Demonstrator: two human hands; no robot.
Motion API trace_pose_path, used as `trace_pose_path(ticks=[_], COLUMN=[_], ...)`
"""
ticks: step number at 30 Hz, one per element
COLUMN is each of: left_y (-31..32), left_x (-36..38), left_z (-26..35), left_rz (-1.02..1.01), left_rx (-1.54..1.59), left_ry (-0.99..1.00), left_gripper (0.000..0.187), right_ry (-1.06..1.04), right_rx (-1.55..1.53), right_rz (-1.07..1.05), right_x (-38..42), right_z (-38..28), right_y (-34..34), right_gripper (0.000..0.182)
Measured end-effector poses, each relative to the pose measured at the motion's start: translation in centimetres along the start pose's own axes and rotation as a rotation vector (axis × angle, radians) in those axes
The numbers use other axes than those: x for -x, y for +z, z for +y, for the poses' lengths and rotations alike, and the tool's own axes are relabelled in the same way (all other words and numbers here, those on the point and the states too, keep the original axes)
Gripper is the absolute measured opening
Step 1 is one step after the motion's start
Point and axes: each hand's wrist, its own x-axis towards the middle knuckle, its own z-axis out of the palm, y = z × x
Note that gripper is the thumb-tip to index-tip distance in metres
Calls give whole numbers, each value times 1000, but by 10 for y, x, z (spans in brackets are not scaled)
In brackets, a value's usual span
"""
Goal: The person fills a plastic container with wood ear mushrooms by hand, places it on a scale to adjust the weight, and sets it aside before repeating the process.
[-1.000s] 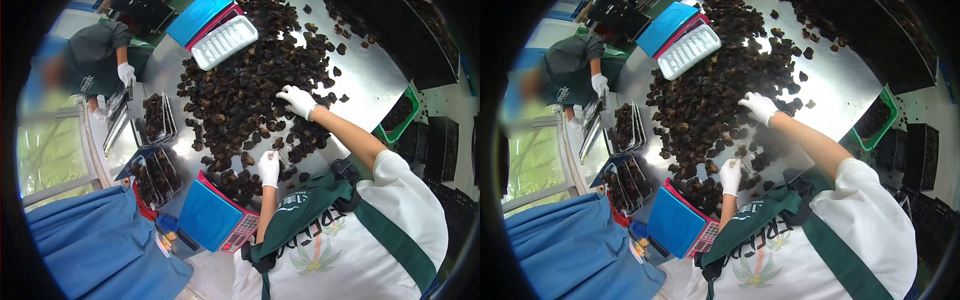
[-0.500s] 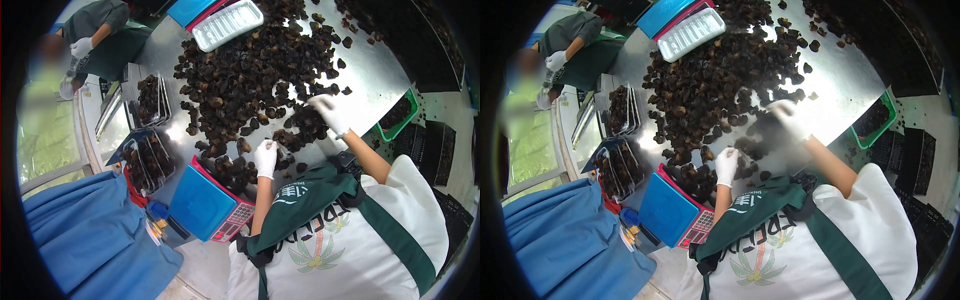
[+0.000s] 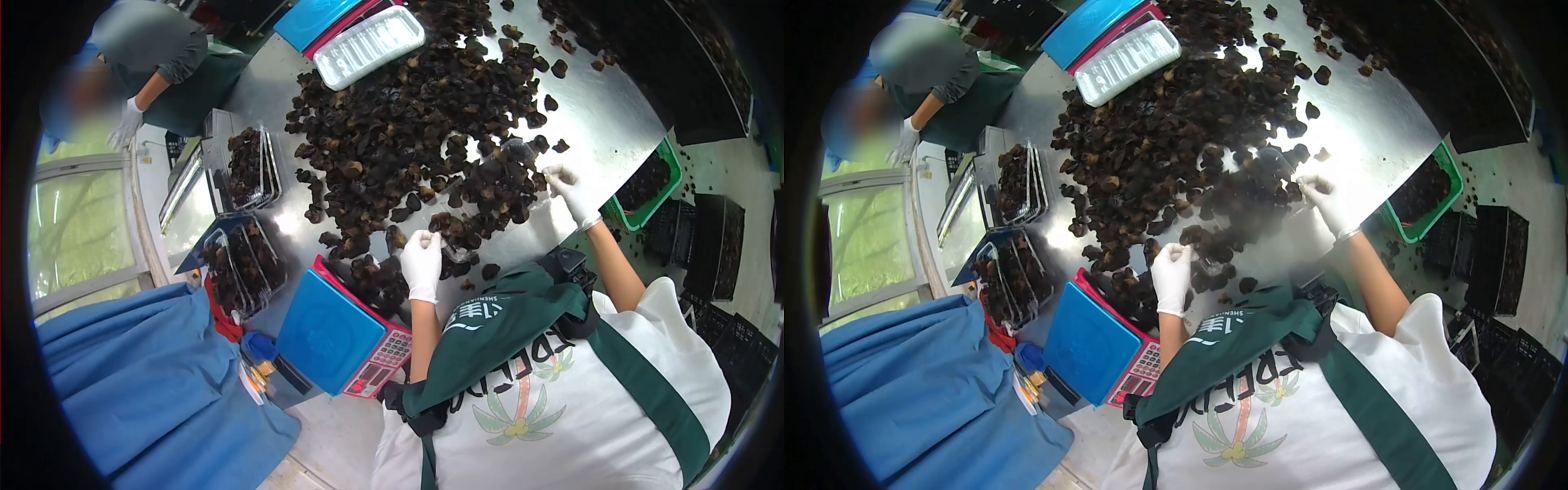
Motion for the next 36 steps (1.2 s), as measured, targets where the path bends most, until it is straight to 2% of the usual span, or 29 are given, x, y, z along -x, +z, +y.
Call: trace_pose_path(ticks=[3, 6, 11, 14, 16, 18, 20, 22, 23, 24, 26, 28, 29, 30, 31, 32, 34, 35, 36], left_y=[-6, -20, -56, -100, -127, -152, -175, -190, -197, -203, -212, -213, -216, -216, -214, -214, -201, -195, -191], left_x=[-1, -9, -14, 4, 24, 44, 70, 95, 107, 118, 133, 144, 150, 150, 146, 138, 122, 112, 102], left_z=[9, 0, -30, -45, -58, -85, -110, -149, -157, -164, -187, -199, -172, -152, -136, -129, -97, -95, -95], left_rz=[127, 77, 188, 201, 276, 314, 302, 352, 373, 371, 381, 497, 583, 742, 899, 894, 871, 862, 873], left_rx=[-173, -42, 22, 137, 75, 74, 96, 147, 102, 124, 106, 165, -206, -336, -470, -320, -163, -215, -238], left_ry=[105, 83, 103, 82, -9, -59, -194, -225, -310, -422, -491, -502, -521, -381, -237, -191, -92, -81, -60], left_gripper=[16, 18, 15, 16, 15, 14, 14, 14, 13, 12, 11, 16, 21, 24, 28, 32, 39, 42, 38], right_ry=[-107, -159, -154, -188, -188, -148, -186, -271, -242, -167, -141, -221, -598, -777, -1044, -877, -1246, -1293, -1404], right_rx=[91, 103, 47, -10, 87, 43, 1, 49, 191, 167, 174, 160, 337, 367, 532, 481, 590, 703, 958], right_rz=[1, -80, -203, -288, -322, -463, -556, -623, -691, -771, -893, -1089, -1011, -976, -915, -796, -363, -271, 1], right_x=[-3, -16, -24, -24, -12, 2, 12, 25, 37, 42, 48, 32, 26, 2, -20, -49, -126, -159, -186], right_z=[-11, -26, -41, -40, -45, -48, -32, -12, -26, -26, -25, -13, -37, -40, -64, -76, -96, -119, -131], right_y=[17, 27, 74, 118, 154, 187, 220, 253, 261, 272, 287, 297, 293, 296, 291, 293, 289, 277, 266], right_gripper=[16, 17, 14, 16, 17, 14, 12, 12, 12, 15, 19, 20, 18, 17, 20, 21, 24, 32, 41])
